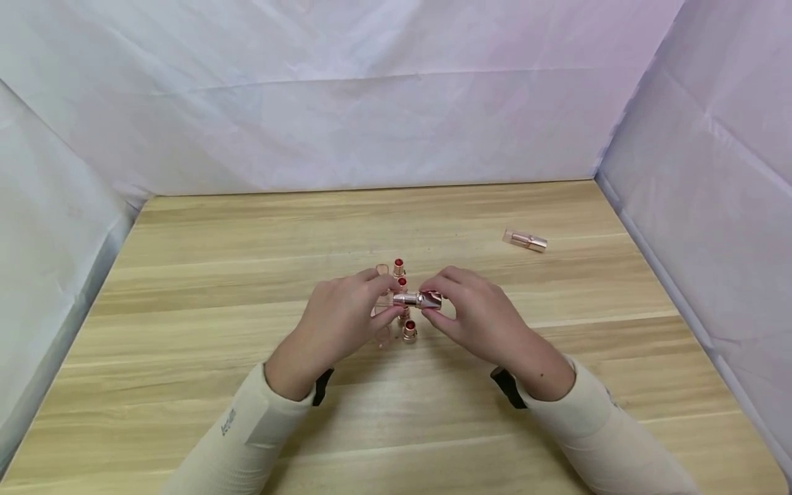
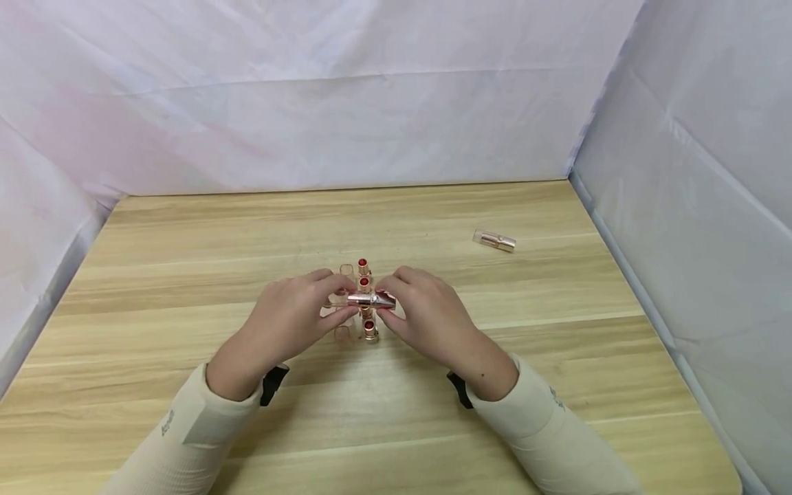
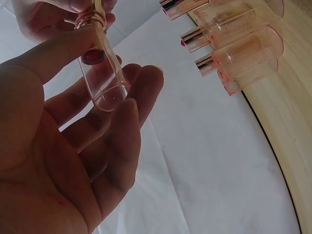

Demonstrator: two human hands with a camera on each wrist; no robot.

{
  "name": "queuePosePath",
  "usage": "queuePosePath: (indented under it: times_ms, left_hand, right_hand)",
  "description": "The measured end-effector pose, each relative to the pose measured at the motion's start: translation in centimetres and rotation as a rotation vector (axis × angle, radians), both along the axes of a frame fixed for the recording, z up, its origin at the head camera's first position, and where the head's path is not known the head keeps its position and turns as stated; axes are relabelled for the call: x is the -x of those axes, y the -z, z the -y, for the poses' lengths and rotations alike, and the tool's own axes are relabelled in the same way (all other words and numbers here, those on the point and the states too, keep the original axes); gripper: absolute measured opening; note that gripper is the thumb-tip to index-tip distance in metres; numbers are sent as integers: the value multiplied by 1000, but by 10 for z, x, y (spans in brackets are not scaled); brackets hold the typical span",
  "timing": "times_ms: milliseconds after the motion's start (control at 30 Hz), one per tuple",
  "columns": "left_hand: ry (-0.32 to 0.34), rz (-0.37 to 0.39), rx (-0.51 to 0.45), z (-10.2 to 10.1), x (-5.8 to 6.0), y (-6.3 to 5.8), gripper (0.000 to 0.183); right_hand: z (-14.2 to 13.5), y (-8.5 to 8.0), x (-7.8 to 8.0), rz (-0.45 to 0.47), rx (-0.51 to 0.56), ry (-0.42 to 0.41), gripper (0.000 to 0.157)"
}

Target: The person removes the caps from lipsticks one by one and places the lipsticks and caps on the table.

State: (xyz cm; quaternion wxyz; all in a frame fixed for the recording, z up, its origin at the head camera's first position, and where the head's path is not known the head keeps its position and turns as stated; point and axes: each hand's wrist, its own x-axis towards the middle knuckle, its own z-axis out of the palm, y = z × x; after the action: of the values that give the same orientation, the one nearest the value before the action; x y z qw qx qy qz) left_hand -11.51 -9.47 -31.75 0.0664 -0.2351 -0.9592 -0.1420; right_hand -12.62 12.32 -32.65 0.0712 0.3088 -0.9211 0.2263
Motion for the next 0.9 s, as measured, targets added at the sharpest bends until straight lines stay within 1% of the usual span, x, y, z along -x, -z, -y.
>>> queuePosePath:
  times_ms: [133, 300, 367, 433, 533, 667, 767, 900]
  left_hand:
    - [-7, -41, -17, 1, 1, 0, 25]
    - [-2, -94, -48, 6, 5, 0, 20]
    - [-17, -108, -74, 9, 9, -1, 20]
    - [-47, -113, -114, 14, 13, -2, 23]
    - [-108, -79, -206, 23, 22, 0, 25]
    - [-178, 0, -299, 34, 36, 6, 26]
    - [-212, 42, -313, 38, 48, 11, 26]
    - [-237, 85, -281, 41, 63, 20, 25]
  right_hand:
    - [0, 0, 2, 2, -9, 19, 19]
    - [-2, 0, 4, 6, -19, 63, 18]
    - [-4, 1, 5, -1, -17, 82, 17]
    - [-5, 2, 7, -6, -8, 89, 16]
    - [-5, 3, 8, 9, 6, 84, 15]
    - [-6, 4, 8, 40, 12, 94, 16]
    - [-8, 3, 8, 46, 8, 110, 17]
    - [-10, 3, 9, 50, 3, 114, 17]
